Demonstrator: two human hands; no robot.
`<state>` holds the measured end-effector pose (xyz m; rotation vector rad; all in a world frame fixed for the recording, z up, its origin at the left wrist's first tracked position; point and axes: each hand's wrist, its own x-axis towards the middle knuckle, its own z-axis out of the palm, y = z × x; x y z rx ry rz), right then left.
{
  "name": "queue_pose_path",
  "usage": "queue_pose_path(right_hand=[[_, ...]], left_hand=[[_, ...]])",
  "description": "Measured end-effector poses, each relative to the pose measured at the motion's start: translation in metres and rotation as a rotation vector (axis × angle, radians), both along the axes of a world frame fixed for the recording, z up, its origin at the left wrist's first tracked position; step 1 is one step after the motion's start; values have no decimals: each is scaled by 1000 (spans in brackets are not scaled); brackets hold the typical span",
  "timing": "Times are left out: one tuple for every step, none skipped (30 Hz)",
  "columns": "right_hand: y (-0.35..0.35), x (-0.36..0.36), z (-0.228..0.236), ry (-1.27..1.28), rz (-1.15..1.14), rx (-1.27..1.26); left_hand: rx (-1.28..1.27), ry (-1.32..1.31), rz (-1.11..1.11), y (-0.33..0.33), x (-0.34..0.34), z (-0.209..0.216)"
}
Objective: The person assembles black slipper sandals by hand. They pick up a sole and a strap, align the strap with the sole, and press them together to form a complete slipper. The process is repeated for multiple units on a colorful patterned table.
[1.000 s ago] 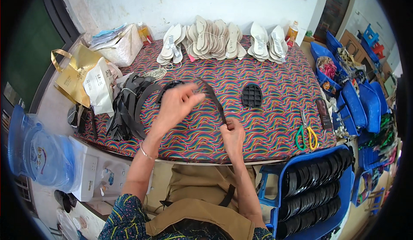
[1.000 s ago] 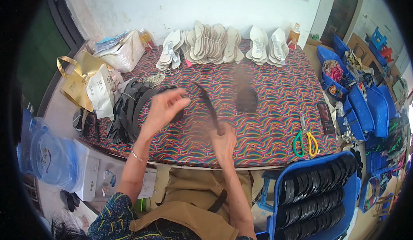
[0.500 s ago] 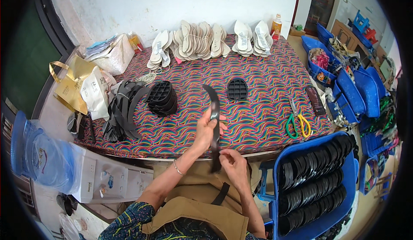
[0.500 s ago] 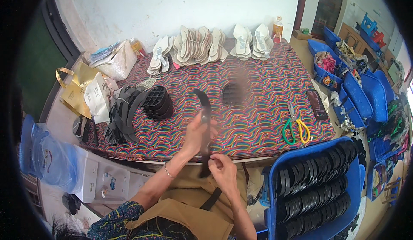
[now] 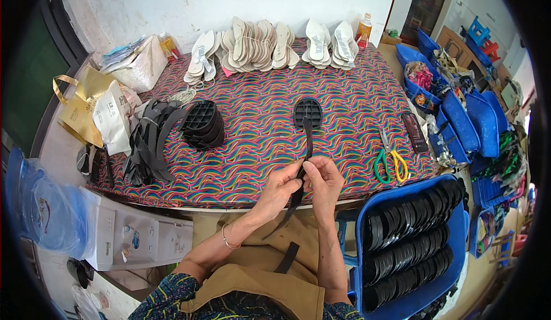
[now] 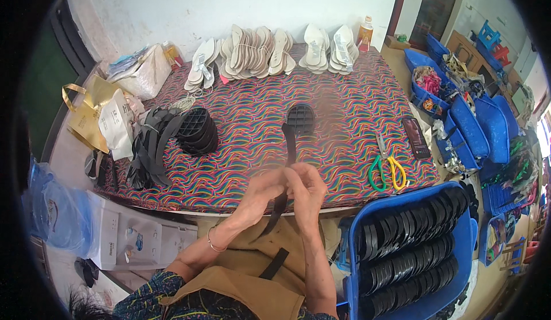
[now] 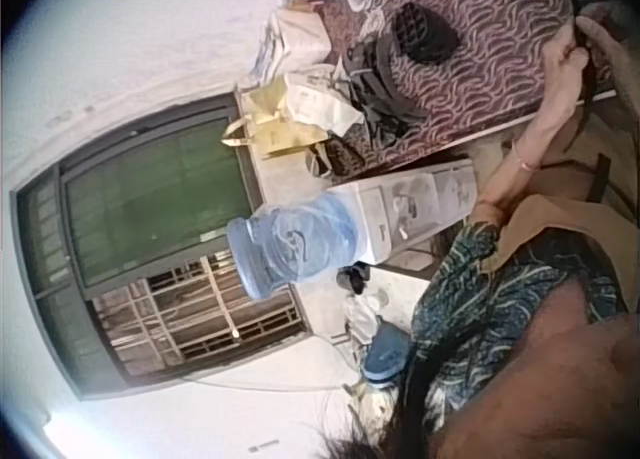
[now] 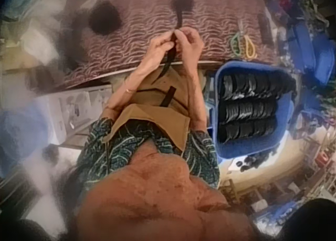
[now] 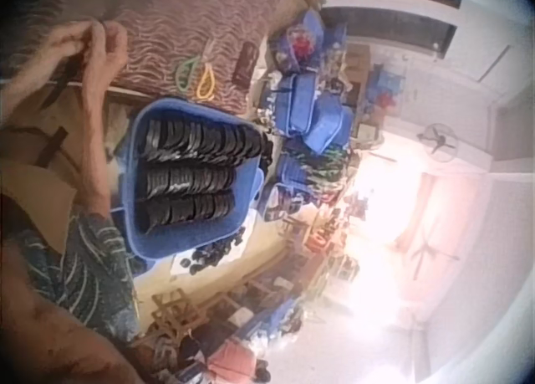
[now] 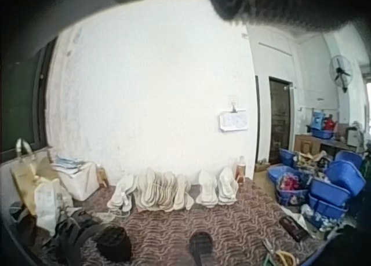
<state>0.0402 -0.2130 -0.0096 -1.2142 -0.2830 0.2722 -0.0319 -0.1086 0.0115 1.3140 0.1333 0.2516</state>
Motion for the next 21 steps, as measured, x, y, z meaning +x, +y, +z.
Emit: queue_pose_path(right_hand=[[1, 2, -3, -8, -7, 12], [1, 4, -7, -17, -15, 24], [2, 5, -10, -23, -21, 37], [4, 6, -12, -27, -41, 17], [7, 7, -11, -30, -52, 3], [9, 8, -11, -33, -61, -11], [10, 11, -12, -36, -71, -25], [10, 14, -17, -80, -115, -42], [11, 15, -21, -128, -153, -51], [11, 16, -25, -176, -192, -60], [7, 19, -29, -139, -248, 24], [-5, 26, -32, -103, -315, 107], [-10, 32, -28, -62, -373, 190], [-22, 34, -16, 51, -393, 298], [-34, 33, 11, 166, -406, 398], [-52, 36, 18, 225, -448, 458], [-76, 39, 17, 286, -488, 520], [-104, 44, 8, 198, -376, 608], [-125, 45, 2, 111, -262, 694], [-134, 40, 6, 101, -286, 741], [-140, 36, 13, 98, -298, 791]], left_hand=[[-45, 25, 8, 0, 1, 3], [-90, 49, 15, 0, 3, 7], [-134, 76, 24, 1, 5, 7], [-117, 92, 46, 2, 9, 5], [-100, 108, 68, 4, 14, 2], [-83, 125, 90, 6, 19, -2], [-57, 117, 104, 8, 25, -7], [-31, 110, 118, 11, 31, -13], [1, 98, 138, 17, 39, -19], [94, 85, 200, 25, 50, -23], [-97, 110, 239, 32, 59, -23], [-96, 79, 288, 44, 68, -20], [-94, 52, 345, 62, 73, -20], [-3, 20, 406, 83, 80, -22], [83, -10, 471, 107, 87, -25], [146, 9, 486, 126, 94, -27], [211, 27, 502, 143, 101, -28], [271, 48, 537, 157, 109, -30], [334, 69, 572, 169, 116, -29], [372, 156, 577, 175, 125, -25], [528, 173, 620, 190, 130, -30]])
